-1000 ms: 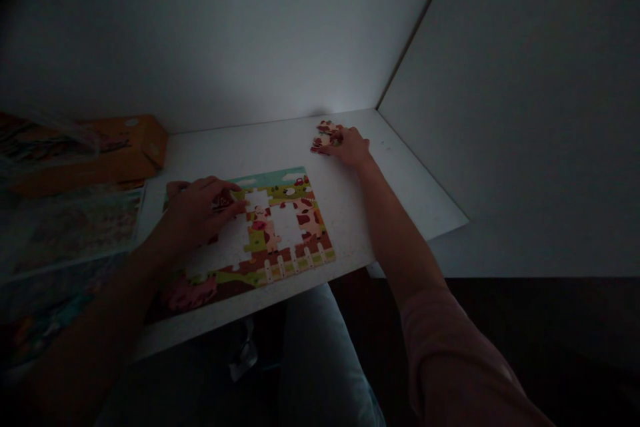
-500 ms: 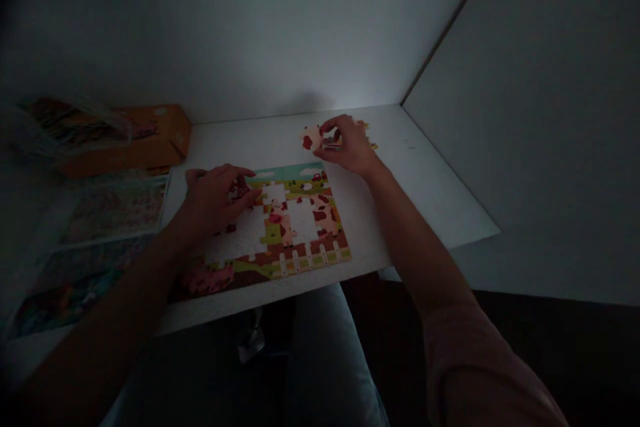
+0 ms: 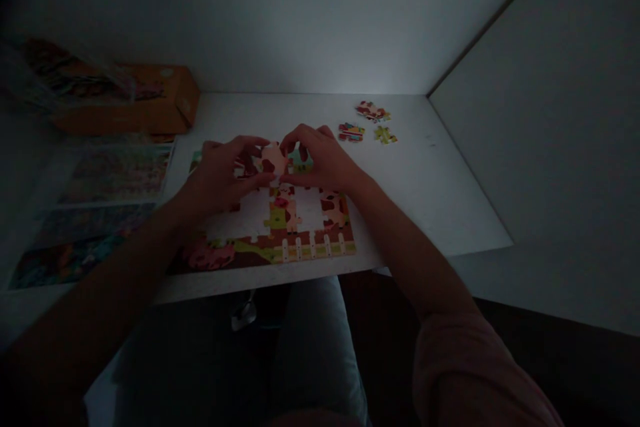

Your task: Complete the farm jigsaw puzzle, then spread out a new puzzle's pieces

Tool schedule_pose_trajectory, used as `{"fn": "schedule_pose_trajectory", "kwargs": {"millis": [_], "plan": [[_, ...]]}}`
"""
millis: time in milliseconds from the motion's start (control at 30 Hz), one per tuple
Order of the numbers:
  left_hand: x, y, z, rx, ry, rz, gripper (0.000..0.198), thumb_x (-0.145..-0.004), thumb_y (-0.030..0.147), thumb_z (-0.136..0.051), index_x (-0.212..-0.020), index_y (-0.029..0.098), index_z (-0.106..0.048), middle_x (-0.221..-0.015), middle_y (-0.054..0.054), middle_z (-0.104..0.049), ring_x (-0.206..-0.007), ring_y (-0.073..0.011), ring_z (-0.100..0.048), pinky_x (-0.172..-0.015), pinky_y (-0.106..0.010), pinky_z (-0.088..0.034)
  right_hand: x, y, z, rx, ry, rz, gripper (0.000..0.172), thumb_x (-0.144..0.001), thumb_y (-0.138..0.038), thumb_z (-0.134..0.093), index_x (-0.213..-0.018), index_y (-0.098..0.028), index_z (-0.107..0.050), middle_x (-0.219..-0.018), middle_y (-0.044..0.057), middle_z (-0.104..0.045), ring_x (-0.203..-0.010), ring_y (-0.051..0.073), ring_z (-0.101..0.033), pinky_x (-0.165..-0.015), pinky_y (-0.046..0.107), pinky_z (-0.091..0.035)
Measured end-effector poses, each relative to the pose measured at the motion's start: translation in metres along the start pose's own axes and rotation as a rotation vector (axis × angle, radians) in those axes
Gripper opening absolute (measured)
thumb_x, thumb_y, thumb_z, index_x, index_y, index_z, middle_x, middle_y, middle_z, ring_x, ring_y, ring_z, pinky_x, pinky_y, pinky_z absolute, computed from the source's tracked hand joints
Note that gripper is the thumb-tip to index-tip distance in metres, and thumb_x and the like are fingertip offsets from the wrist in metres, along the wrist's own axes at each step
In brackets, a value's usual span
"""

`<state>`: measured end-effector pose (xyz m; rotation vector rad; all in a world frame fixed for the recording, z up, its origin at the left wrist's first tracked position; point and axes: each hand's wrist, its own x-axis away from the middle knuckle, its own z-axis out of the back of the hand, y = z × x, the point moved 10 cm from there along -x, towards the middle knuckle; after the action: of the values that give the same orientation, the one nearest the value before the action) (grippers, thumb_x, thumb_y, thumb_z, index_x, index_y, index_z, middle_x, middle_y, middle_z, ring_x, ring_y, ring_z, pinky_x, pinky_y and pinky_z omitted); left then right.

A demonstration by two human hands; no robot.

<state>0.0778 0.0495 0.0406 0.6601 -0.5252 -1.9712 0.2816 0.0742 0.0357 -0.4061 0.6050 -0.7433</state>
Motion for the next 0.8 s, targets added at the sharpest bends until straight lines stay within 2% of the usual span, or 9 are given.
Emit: {"fn": "schedule_pose_trajectory", "kwargs": {"millis": [100,200,333,433,600,800], "plan": [[-0.002,-0.013,-0.005,0.227,-0.014,0.057,0.047,-0.108,0.060,-0.091,-0.146,0.036,-0.077,-0.106,-0.002,-0.092,-0.094,-0.0283,-0.087,-0.094,-0.045,-0.067,0.001,0.001,0.000,-0.008,-0.019,-0.046,0.062,-0.093,-0.079,-0.107,-0.131,-0.035,-0.085,-0.134,0.008,-0.087,-0.106,0.033,-0.081,-0.119,0.060,-0.057],[-0.003,-0.020,-0.005,0.328,0.012,0.091,0.049,-0.104,0.069,-0.094,-0.132,0.034,-0.077,-0.098,-0.002,-0.091,-0.089,-0.0267,-0.086,-0.082,-0.039,-0.068,0.002,0.003,0.002,-0.060,-0.005,-0.067,0.060,-0.097,-0.082,-0.103,-0.135,-0.037,-0.088,-0.137,0.009,-0.088,-0.108,0.035,-0.081,-0.115,0.061,-0.061],[-0.003,-0.019,-0.003,0.308,0.017,0.099,0.043,-0.102,0.066,-0.096,-0.114,0.030,-0.077,-0.100,-0.004,-0.091,-0.093,-0.0248,-0.086,-0.084,-0.036,-0.069,0.002,0.000,0.005,-0.093,0.018,-0.001,0.051,-0.108,-0.070,-0.092,-0.149,-0.039,-0.089,-0.141,0.010,-0.089,-0.110,0.035,-0.082,-0.114,0.060,-0.063],[-0.002,-0.017,-0.004,0.323,-0.003,0.101,0.037,-0.105,0.062,-0.092,-0.113,0.028,-0.081,-0.101,-0.005,-0.092,-0.093,-0.0243,-0.086,-0.085,-0.035,-0.070,0.003,-0.006,0.002,-0.065,-0.012,0.068,0.043,-0.105,-0.065,-0.092,-0.140,-0.038,-0.092,-0.136,0.008,-0.090,-0.116,0.037,-0.082,-0.115,0.059,-0.060],[-0.001,-0.016,-0.007,0.389,-0.020,0.115,0.035,-0.112,0.060,-0.084,-0.118,0.026,-0.086,-0.101,-0.006,-0.092,-0.092,-0.0248,-0.087,-0.084,-0.036,-0.073,0.004,0.000,-0.002,-0.067,-0.057,-0.042,0.045,-0.097,-0.065,-0.101,-0.133,-0.039,-0.093,-0.129,0.006,-0.089,-0.106,0.033,-0.081,-0.120,0.060,-0.059],[-0.001,-0.022,-0.012,0.395,-0.004,0.135,0.033,-0.112,0.059,-0.085,-0.117,0.026,-0.088,-0.098,-0.005,-0.091,-0.090,-0.0242,-0.087,-0.082,-0.035,-0.073,0.003,-0.003,-0.002,-0.028,-0.074,-0.026,0.037,-0.094,-0.061,-0.106,-0.119,-0.038,-0.091,-0.122,0.004,-0.087,-0.100,0.032,-0.080,-0.119,0.062,-0.057]]}}
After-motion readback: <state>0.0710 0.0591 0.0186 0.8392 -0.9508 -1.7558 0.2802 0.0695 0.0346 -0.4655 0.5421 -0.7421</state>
